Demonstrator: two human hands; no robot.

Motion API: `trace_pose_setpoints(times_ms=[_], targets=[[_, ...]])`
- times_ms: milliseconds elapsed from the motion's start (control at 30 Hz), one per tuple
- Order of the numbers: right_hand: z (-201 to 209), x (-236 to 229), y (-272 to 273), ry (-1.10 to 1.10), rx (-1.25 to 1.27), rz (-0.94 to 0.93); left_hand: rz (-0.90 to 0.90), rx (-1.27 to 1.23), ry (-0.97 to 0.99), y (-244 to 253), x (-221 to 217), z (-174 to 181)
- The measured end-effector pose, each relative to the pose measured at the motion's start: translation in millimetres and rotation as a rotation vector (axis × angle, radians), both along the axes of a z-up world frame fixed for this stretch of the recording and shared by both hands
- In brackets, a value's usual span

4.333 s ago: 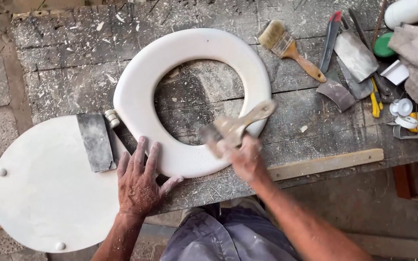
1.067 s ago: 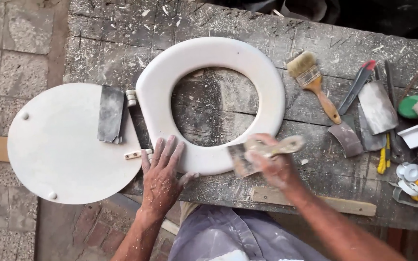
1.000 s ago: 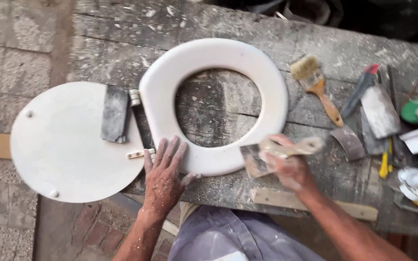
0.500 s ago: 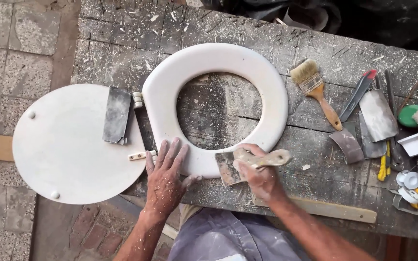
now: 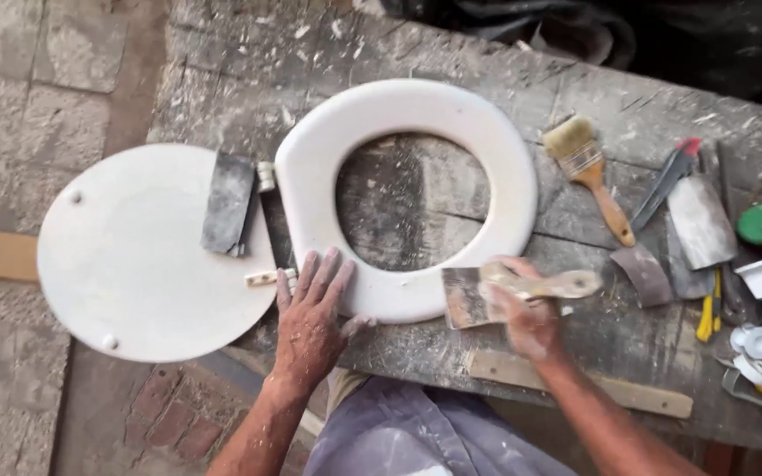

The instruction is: Scraping and brushing a toilet seat to remove old paint or debris on a workbench.

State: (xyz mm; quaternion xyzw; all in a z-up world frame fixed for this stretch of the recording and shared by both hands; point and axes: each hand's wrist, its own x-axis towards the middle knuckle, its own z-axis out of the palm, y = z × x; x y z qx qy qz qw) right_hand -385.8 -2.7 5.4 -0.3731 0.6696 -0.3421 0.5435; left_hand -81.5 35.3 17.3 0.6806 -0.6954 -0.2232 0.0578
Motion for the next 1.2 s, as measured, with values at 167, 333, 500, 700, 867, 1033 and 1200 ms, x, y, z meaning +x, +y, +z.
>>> trace_pose_setpoints(times_ms=[167,333,500,700,867,1033,1200], targets=[[41,36,-1,0.006,0.005,0.13,-0.007,-0.006,-0.006,-1,-3,2],[31,27,-5,0.149,0.071,0.126,0.007,0.028,-0.006,1,2,5],[49,59,-8,-0.116,0.006,0.077,0.003,-0.022,-0.007,1,-1,-1],[-2,40,7,-0.116,-0.049,0.055,-0.006,-0.041,0.016,1,2,1],[38,28,4,0.109,0.024,0.071,-0.019,-0.037,0.01,3,-3,-2],[28,57,7,0.085,0.02,0.074,-0.008,-0.046,0.006,1,-2,0],[29,26,3,0.062,-0.076,0.025,-0.009,-0.046,0.018,1,-1,0]])
